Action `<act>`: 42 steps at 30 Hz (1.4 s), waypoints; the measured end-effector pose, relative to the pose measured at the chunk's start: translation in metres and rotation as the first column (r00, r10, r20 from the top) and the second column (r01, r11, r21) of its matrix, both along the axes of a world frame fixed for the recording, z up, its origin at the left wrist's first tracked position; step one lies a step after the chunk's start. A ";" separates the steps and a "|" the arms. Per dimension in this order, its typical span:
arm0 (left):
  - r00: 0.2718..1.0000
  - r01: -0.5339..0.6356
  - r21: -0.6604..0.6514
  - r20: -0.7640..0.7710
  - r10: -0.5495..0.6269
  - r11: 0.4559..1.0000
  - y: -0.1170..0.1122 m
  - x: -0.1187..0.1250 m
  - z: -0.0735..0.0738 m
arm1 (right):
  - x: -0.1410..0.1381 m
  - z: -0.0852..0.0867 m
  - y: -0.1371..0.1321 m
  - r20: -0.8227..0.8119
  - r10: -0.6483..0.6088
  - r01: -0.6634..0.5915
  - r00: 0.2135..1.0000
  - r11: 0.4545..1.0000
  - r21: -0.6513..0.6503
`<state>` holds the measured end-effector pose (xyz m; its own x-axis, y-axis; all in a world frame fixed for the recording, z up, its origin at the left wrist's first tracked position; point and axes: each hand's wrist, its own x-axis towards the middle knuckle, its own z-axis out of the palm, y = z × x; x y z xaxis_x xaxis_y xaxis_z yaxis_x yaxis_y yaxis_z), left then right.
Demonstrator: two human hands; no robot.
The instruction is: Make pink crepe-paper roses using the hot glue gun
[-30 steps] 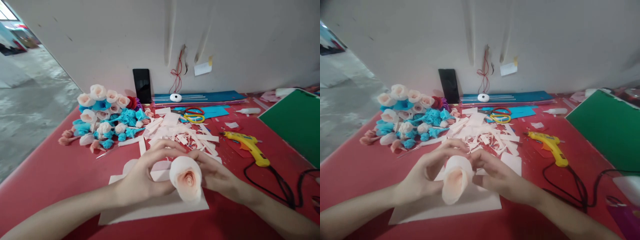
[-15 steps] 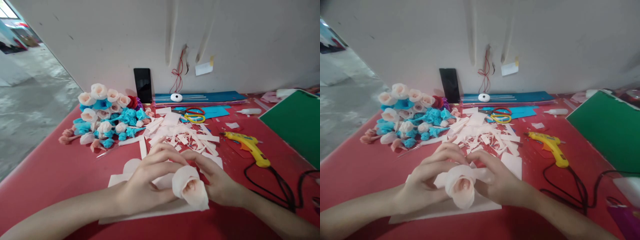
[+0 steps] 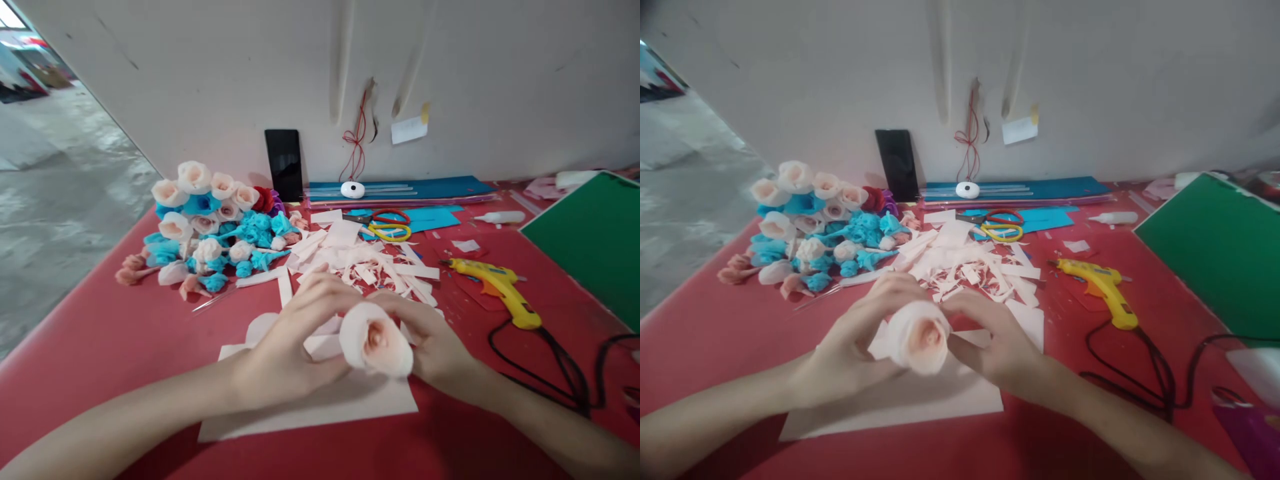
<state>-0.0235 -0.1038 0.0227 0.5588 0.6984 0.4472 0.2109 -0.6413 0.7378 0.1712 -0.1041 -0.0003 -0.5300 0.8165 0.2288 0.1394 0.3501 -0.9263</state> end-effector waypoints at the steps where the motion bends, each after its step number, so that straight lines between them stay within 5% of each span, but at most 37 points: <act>1: 0.999 -0.042 -0.014 -0.033 0.042 0.999 0.004 -0.001 -0.001 | 0.000 0.002 0.000 -0.009 -0.037 0.036 0.999 0.999 -0.029; 5: 0.949 -0.137 -0.018 -0.290 0.126 0.990 0.024 -0.008 -0.009 | 0.000 0.007 0.003 -0.012 -0.172 0.169 0.985 0.977 -0.131; 7: 0.802 -0.067 -0.050 -0.597 0.024 0.996 0.031 -0.014 -0.016 | 0.000 0.006 0.004 -0.027 -0.218 0.211 0.975 0.964 -0.161; 9: 0.742 -0.064 -0.078 -0.670 -0.004 0.995 0.034 -0.019 -0.023 | 0.000 0.005 0.006 -0.045 -0.245 0.232 0.968 0.954 -0.189; 15: 0.698 -0.058 -0.115 -0.715 -0.041 0.992 0.037 -0.026 -0.037 | 0.000 -0.001 0.007 -0.041 -0.292 0.276 0.956 0.935 -0.221; 23: 0.730 -0.016 -0.133 -0.679 -0.079 0.991 0.034 -0.018 -0.035 | -0.001 0.006 0.007 -0.068 -0.292 0.284 0.954 0.953 -0.110; 27: 0.792 -0.057 -0.120 -0.609 -0.028 0.991 0.029 -0.013 -0.023 | 0.002 0.005 0.006 -0.035 -0.288 0.289 0.957 0.955 0.070; 31: 0.823 -0.234 -0.078 -0.546 0.155 0.969 0.029 -0.014 -0.002 | 0.004 0.005 0.004 -0.093 -0.243 0.259 0.965 0.939 0.227; 35: 0.921 -0.361 -0.153 -0.215 0.326 0.920 0.028 -0.014 0.007 | 0.003 0.010 -0.001 -0.080 -0.165 0.181 0.983 0.941 0.284; 38: 0.926 -0.325 -0.360 0.067 0.372 0.875 0.019 -0.007 0.001 | 0.000 0.012 -0.004 -0.021 -0.032 0.037 0.999 0.968 0.249; 42: 0.915 -0.115 -0.616 0.239 0.324 0.780 -0.001 0.005 -0.009 | -0.004 0.010 -0.010 0.064 0.071 -0.081 0.995 0.981 0.178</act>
<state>-0.0187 -0.1052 0.0141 0.2588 0.9651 0.0394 -0.0179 -0.0360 0.9992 0.1673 -0.1144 0.0096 -0.6055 0.7213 0.3364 0.1565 0.5223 -0.8382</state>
